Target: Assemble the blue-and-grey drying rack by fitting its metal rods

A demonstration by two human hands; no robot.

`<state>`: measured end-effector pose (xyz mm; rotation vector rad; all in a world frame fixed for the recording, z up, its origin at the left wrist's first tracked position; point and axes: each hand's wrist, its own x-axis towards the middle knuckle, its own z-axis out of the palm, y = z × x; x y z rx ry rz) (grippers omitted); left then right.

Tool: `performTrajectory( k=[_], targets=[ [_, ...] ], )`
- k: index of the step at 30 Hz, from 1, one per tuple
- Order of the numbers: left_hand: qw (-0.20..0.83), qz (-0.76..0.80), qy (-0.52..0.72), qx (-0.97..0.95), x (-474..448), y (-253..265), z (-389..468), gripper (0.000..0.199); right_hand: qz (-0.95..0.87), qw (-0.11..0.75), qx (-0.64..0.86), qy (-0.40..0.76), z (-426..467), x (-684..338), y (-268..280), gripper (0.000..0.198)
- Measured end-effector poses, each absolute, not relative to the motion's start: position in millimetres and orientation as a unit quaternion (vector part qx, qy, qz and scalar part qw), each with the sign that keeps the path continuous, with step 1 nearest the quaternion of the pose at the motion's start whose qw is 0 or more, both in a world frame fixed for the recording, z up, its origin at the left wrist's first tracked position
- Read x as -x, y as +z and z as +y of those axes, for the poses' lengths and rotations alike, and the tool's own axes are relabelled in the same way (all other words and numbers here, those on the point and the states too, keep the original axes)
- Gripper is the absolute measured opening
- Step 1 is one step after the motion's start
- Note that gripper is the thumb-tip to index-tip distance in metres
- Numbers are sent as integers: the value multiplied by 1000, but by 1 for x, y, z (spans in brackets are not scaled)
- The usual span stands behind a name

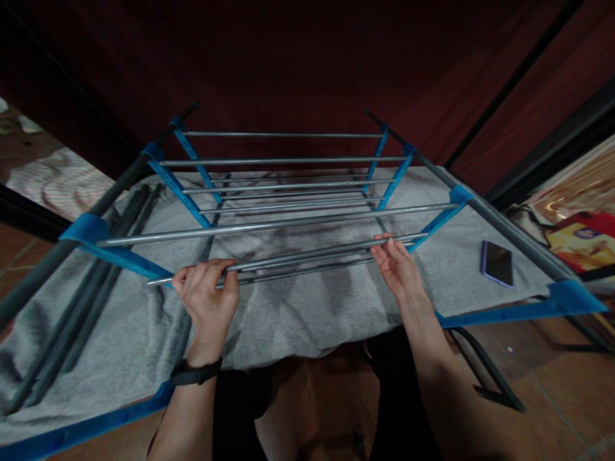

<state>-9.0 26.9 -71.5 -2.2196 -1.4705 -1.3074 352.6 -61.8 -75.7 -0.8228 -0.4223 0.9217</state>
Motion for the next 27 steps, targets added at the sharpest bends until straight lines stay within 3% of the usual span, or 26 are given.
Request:
performTrajectory(
  k=[22,27],
  targets=[
    [42,-507,-425,748,7,-77,28,16,-190,777,408,440,-61,-355,-79,16],
    [77,-504,-419,751,7,-75,27,13,-181,778,411,440,-62,-355,-80,17]
  ],
)
